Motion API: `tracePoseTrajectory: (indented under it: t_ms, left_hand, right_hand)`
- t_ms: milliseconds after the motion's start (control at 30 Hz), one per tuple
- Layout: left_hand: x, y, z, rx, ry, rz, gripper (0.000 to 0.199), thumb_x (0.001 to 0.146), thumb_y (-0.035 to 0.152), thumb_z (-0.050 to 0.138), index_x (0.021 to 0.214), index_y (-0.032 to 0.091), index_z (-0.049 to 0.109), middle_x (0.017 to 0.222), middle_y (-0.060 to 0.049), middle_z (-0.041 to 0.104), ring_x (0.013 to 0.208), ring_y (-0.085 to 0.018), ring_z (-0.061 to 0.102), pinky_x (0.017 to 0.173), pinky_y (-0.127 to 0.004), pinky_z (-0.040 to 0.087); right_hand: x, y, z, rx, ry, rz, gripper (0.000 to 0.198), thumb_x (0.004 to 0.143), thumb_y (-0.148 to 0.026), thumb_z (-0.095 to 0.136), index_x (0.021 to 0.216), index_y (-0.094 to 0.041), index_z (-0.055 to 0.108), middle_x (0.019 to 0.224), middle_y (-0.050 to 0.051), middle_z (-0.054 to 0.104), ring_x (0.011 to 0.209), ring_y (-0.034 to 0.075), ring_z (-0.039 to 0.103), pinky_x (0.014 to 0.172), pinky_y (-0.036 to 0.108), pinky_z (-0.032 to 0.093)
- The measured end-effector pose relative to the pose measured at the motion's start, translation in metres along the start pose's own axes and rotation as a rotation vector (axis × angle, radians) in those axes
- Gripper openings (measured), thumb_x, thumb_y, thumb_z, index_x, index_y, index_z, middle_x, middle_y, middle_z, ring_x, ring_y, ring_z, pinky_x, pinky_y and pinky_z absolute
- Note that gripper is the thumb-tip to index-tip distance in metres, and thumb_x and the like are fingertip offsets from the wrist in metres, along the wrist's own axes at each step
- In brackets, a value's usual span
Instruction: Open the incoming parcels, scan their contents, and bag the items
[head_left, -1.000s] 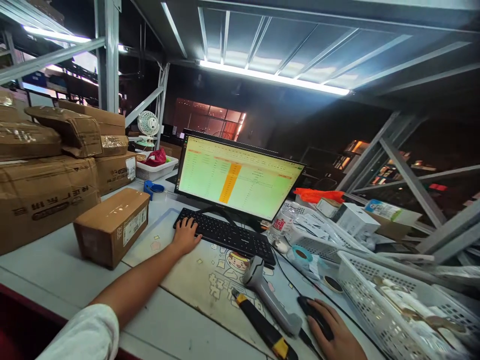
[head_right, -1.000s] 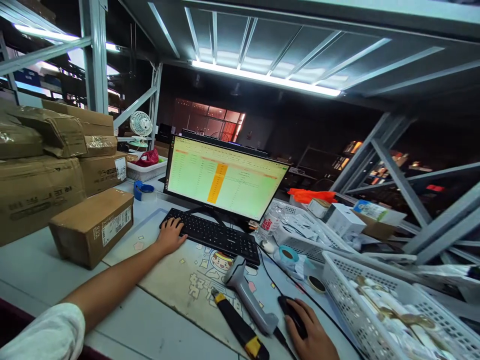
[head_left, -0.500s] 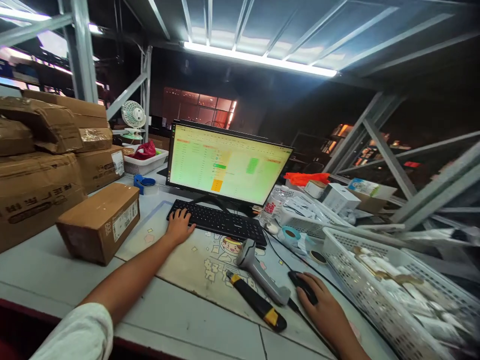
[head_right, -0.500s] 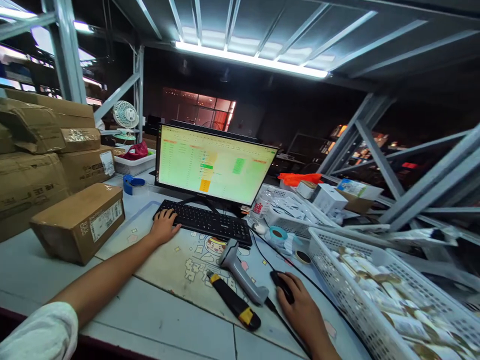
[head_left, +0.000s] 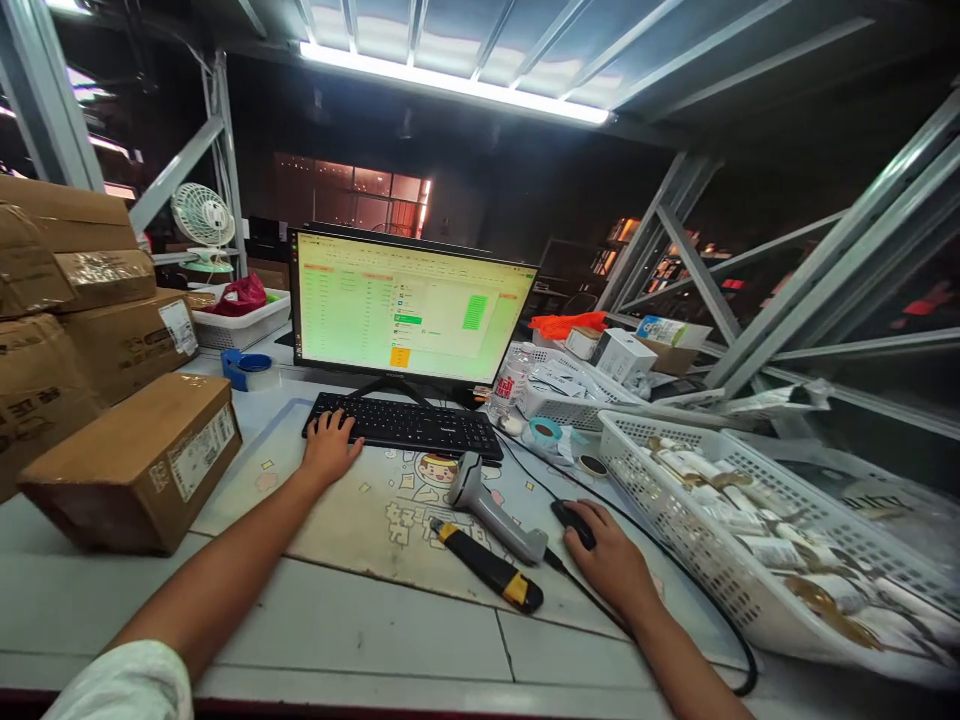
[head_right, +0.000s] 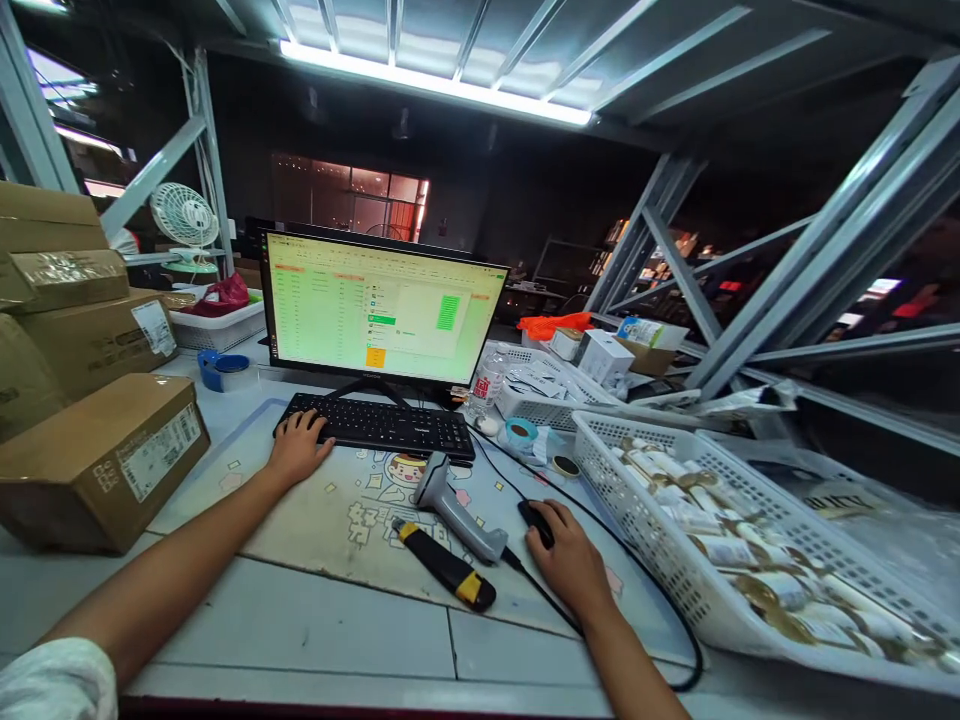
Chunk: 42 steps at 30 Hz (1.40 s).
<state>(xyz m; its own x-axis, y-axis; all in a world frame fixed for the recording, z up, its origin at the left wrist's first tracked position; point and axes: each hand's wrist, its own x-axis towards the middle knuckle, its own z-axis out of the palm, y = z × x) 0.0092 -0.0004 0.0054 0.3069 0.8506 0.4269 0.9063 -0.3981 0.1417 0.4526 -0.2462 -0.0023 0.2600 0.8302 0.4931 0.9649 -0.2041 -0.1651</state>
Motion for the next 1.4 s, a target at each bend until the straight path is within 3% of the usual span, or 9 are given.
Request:
tracePoseTrajectory:
  t_ms: [167, 533, 933, 1400]
  left_hand:
    - [0.0002, -0.0005, 0.0009, 0.007, -0.011, 0.025, 0.050, 0.100, 0.048, 0.046, 0.141, 0.025, 0.061, 0.156, -0.013, 0.048, 0.143, -0.039, 0.039, 0.114, -0.060, 0.034]
    - [0.0005, -0.0012, 0.0023, 0.017, -0.005, 0.035, 0.051, 0.100, 0.048, 0.046, 0.143, 0.024, 0.060, 0.155, -0.013, 0.050, 0.142, -0.040, 0.039, 0.114, -0.062, 0.034]
    - [0.0006, -0.0011, 0.0011, 0.016, -0.005, 0.028, 0.051, 0.100, 0.049, 0.047, 0.142, 0.024, 0.061, 0.154, -0.014, 0.050, 0.141, -0.040, 0.040, 0.114, -0.061, 0.035]
    - [0.0012, -0.0018, 0.0027, 0.021, -0.003, 0.022, 0.051, 0.100, 0.050, 0.047, 0.142, 0.024, 0.061, 0.154, -0.014, 0.050, 0.141, -0.040, 0.041, 0.114, -0.061, 0.035]
  right_hand:
    - [-0.0018, -0.0026, -0.0017, -0.002, 0.008, -0.014, 0.043, 0.091, -0.040, 0.046, 0.124, -0.024, 0.069, 0.135, 0.009, 0.064, 0.108, 0.028, 0.069, 0.085, 0.041, 0.059]
    - [-0.0026, 0.0000, 0.0011, 0.000, -0.016, -0.016, 0.043, 0.093, -0.039, 0.044, 0.128, -0.025, 0.065, 0.136, 0.007, 0.063, 0.116, 0.028, 0.066, 0.093, 0.041, 0.057]
    - [-0.0039, -0.0018, 0.0012, -0.012, -0.012, 0.032, 0.043, 0.092, -0.039, 0.045, 0.127, -0.024, 0.066, 0.138, 0.009, 0.061, 0.113, 0.028, 0.067, 0.083, 0.039, 0.058]
    - [-0.0026, -0.0046, 0.0003, -0.058, -0.002, 0.069, 0.042, 0.091, -0.036, 0.047, 0.126, -0.024, 0.067, 0.136, 0.008, 0.062, 0.112, 0.027, 0.067, 0.084, 0.039, 0.058]
